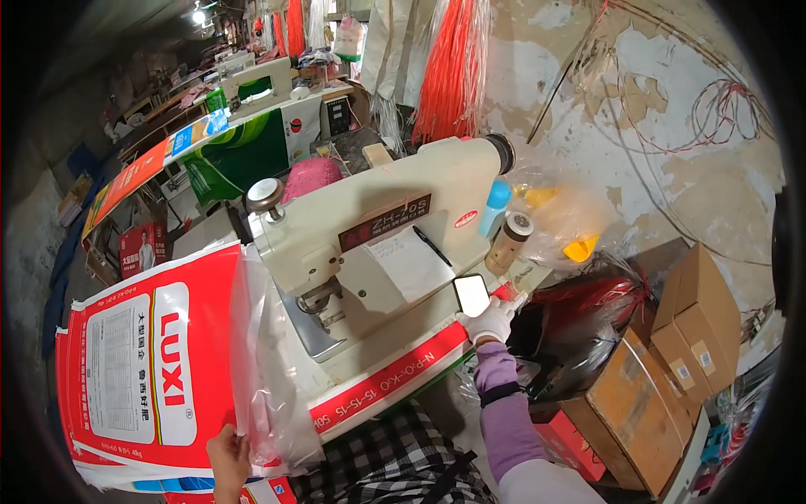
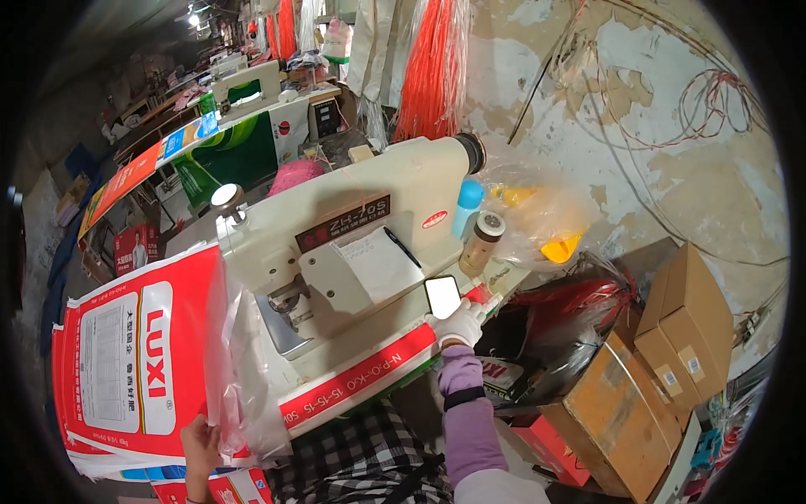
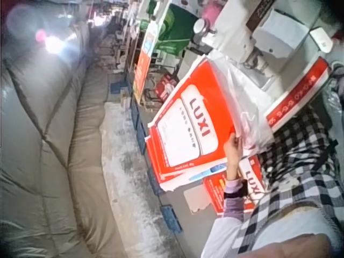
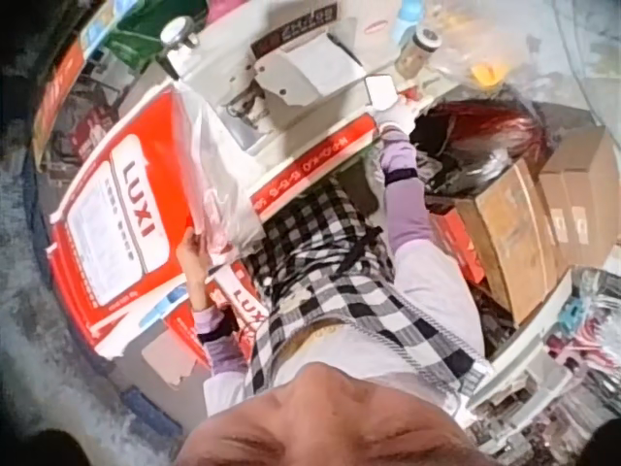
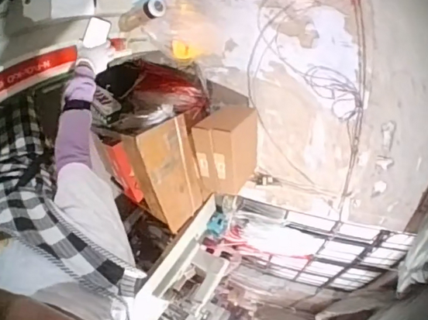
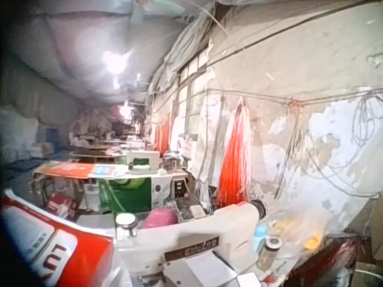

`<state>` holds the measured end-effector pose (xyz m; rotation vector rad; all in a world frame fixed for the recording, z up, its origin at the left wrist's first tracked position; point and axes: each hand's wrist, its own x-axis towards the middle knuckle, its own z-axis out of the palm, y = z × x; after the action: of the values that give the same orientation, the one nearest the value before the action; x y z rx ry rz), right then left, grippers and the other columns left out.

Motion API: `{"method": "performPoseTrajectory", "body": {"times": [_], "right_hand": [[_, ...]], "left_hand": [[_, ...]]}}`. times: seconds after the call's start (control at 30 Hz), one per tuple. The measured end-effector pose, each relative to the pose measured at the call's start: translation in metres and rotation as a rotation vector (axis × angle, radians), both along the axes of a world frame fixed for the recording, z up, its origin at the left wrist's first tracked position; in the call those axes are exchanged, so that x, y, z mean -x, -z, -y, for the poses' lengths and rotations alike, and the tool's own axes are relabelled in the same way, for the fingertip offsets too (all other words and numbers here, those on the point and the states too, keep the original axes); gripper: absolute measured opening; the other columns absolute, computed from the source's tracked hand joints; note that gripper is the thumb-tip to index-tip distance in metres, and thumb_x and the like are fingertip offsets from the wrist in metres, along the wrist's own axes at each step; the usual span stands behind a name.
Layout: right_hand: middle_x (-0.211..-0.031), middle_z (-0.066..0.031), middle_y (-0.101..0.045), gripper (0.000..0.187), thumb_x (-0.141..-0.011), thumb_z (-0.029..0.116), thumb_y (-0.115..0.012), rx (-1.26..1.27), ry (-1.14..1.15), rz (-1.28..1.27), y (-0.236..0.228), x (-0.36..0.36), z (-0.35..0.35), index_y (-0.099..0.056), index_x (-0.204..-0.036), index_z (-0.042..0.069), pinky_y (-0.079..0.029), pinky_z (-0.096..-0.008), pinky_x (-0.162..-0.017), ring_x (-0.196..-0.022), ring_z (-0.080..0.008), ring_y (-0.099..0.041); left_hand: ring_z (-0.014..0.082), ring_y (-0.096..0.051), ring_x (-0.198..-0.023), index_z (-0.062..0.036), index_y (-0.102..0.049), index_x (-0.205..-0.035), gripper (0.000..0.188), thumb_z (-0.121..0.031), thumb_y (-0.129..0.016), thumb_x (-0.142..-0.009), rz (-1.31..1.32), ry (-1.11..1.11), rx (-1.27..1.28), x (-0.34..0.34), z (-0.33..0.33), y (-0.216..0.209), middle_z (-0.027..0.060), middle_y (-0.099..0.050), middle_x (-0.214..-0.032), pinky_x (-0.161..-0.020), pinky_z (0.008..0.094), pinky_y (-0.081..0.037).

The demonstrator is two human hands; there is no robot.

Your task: Sewing the edges of plastic fertilizer bags using an industrial sewing machine.

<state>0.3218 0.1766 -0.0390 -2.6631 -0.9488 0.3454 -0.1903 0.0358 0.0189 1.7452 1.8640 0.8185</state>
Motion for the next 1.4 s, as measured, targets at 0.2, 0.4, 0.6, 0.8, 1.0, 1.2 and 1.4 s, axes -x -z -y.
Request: {"method": "performPoseTrajectory", "body": {"times": [0.2, 0.4, 0.6, 0.8, 1.0, 1.2, 1.4], "right_hand": [[-0.136, -0.0193, -0.043, 0.086, -0.06, 0.045, -0.081, -0.048, -0.002, -0.011, 0.01, -0.015, 0.001, -0.048, -0.129, 0.008, -0.039, -0.0421, -0.107, -0.132, -0.0343, -0.038], [-0.126, -0.0203, -0.053, 0.072, -0.071, 0.024, -0.075, -0.593, -0.214, -0.072, -0.023, 0.053, 0.01, -0.044, -0.133, 0.002, -0.041, -0.0413, -0.104, -0.124, -0.0362, -0.047], [-0.099, -0.0111, -0.064, 0.02, -0.077, 0.013, -0.059, -0.864, -1.79, -0.702, -0.061, 0.345, 0.099, -0.064, -0.094, 0.003, -0.041, -0.0444, -0.098, -0.099, -0.0299, -0.059], [-0.099, -0.0193, -0.067, 0.024, -0.075, 0.018, -0.058, -0.527, -2.217, -0.444, -0.006, 0.435, 0.116, -0.07, -0.091, 0.004, -0.043, -0.0586, -0.086, -0.097, -0.0338, -0.061], [-0.095, -0.0141, -0.067, 0.031, -0.077, 0.024, -0.077, -0.713, -0.699, -0.907, 0.005, 0.311, -0.016, -0.066, -0.1, 0.006, -0.054, -0.0363, -0.077, -0.087, -0.0278, -0.066], [-0.105, -0.0089, -0.065, 0.05, -0.067, 0.006, -0.077, -1.024, -0.642, -0.376, -0.035, 0.296, 0.013, -0.063, -0.115, 0.007, -0.044, -0.0413, -0.097, -0.109, -0.0352, -0.056], [-0.082, -0.0083, -0.066, 0.014, -0.073, -0.001, -0.065, -0.925, -1.437, -0.334, -0.033, 0.284, -0.008, -0.07, -0.084, 0.005, -0.049, -0.0381, -0.08, -0.089, -0.0285, -0.062]], "left_hand": [[0.0084, -0.048, -0.056, 0.0045, -0.052, -0.077, 0.013, 0.011, -0.063, -0.079, 0.121, -0.027, 0.028, -0.007, -0.001, 0.004, 0.0093, -0.054, -0.06, -0.051, 0.0249, -0.038], [0.0265, -0.052, -0.05, 0.0041, -0.05, -0.073, 0.013, 0.005, -0.062, -0.077, -0.223, -0.072, -0.075, -0.01, -0.002, -0.055, 0.0198, -0.051, -0.058, -0.049, 0.0358, -0.039], [0.0409, -0.057, -0.062, -0.004, -0.049, -0.071, 0.015, -0.005, -0.062, -0.078, -0.494, 0.072, -0.073, -0.025, 0.043, -0.102, 0.0193, -0.055, -0.065, -0.052, 0.0474, -0.043], [0.0363, -0.063, -0.081, -0.0076, -0.058, -0.108, 0.028, -0.006, -0.064, -0.081, -0.638, -0.031, 0.427, 0.023, 0.203, -0.122, 0.0195, -0.063, -0.091, -0.068, 0.0439, -0.05], [0.0301, -0.062, -0.066, -0.0099, -0.068, -0.111, 0.032, 0.001, -0.063, -0.081, -0.688, -0.147, 0.144, 0.015, 0.226, -0.144, 0.0126, -0.062, -0.076, -0.059, 0.0394, -0.05], [0.0306, -0.059, -0.073, -0.0058, -0.071, -0.101, 0.025, 0.004, -0.062, -0.08, -0.547, -0.236, -0.08, 0.018, 0.206, -0.136, 0.0141, -0.059, -0.079, -0.071, 0.0376, -0.049], [0.0347, -0.058, -0.067, -0.0018, -0.063, -0.088, 0.004, 0.0, -0.061, -0.085, -0.415, -0.514, 0.007, 0.033, 0.206, -0.133, 0.0173, -0.058, -0.075, -0.066, 0.0413, -0.049]]}}
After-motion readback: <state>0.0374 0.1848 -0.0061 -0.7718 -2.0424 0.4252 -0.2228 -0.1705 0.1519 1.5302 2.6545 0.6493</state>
